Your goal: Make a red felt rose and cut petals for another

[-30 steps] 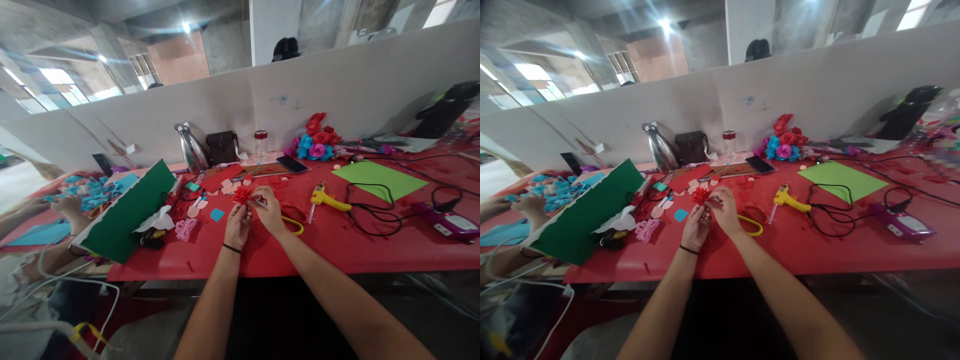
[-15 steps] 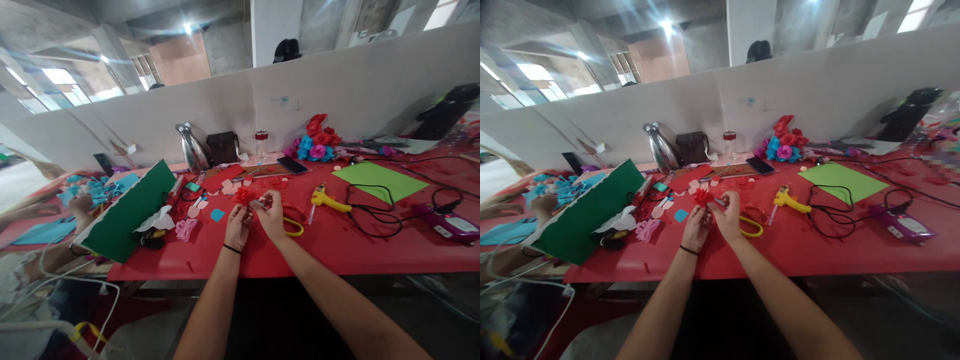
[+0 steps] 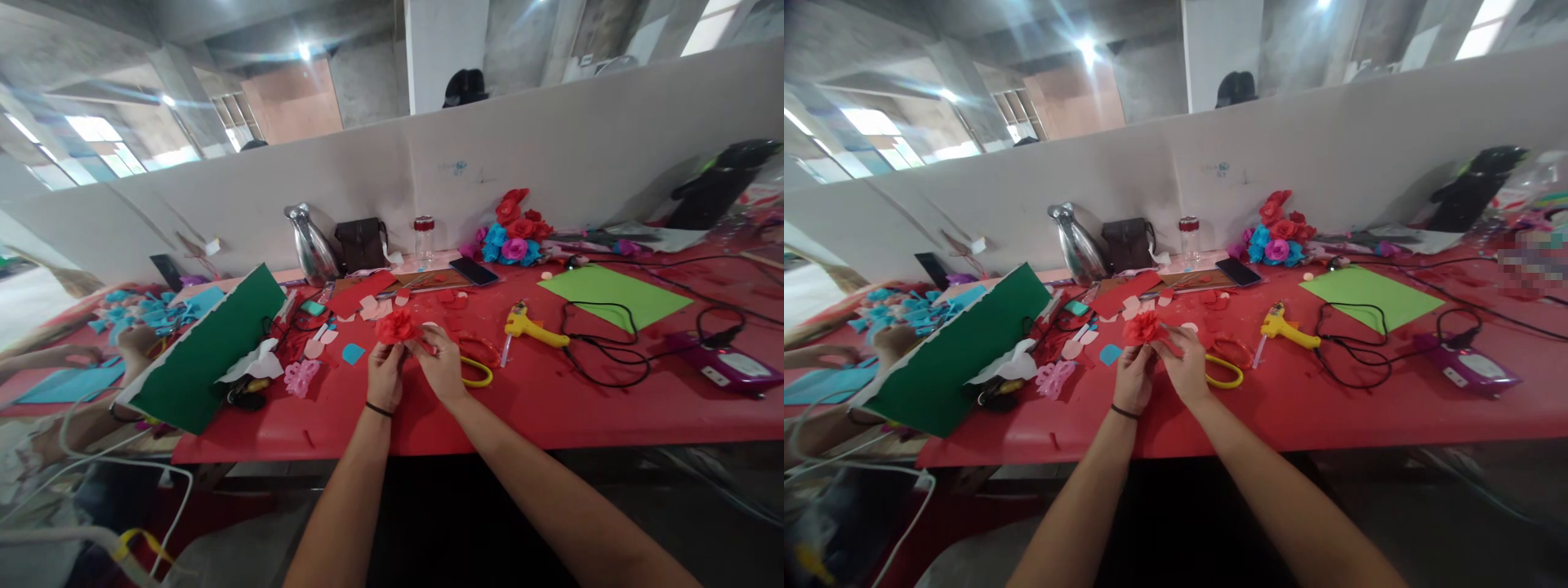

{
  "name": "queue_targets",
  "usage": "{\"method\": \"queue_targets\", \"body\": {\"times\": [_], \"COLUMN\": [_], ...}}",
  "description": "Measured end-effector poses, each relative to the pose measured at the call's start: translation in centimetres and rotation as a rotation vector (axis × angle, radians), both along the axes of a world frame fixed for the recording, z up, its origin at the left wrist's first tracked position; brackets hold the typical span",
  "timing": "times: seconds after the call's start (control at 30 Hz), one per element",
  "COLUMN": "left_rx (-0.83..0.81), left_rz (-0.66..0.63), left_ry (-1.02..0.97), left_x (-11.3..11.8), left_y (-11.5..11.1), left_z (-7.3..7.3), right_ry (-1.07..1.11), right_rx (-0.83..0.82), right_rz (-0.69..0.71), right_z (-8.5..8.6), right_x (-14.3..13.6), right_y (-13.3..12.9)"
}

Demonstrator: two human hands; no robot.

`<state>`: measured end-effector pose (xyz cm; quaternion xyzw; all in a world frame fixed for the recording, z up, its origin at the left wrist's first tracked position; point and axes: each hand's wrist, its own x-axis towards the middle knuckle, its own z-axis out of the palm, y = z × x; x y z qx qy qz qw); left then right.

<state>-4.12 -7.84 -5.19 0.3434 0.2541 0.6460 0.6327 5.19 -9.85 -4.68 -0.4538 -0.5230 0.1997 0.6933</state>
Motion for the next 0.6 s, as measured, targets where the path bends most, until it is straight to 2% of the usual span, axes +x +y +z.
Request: {"method": "queue_targets", "body": {"times": [0.23, 0.33, 0.5, 0.6], "left_rx": [0.064, 0.131, 0.155, 0.122], "left_rz": [0.055, 0.100, 0.147, 0.156], "left_ry": [0.097, 0.156, 0.130, 0.113], "left_x": [0.0, -0.2, -0.3, -0.2], "left_y": [-1.0, -1.8, -2.8, -3.5], "left_z": [-0.2, 0.0, 0.6, 1.0], "right_ry": [0.040, 0.130, 0.593, 0.782], "right_rx": [-0.009, -0.060, -0.223, -0.295], "right_rz": [0.070, 0.171, 0.547, 0.612], "right_z": [1.0, 2.1, 4.5, 5.6], "right_x": [0.3, 0.3, 0.5, 0.9], "right_y": [-1.7, -3.4, -6.4, -7.6]}}
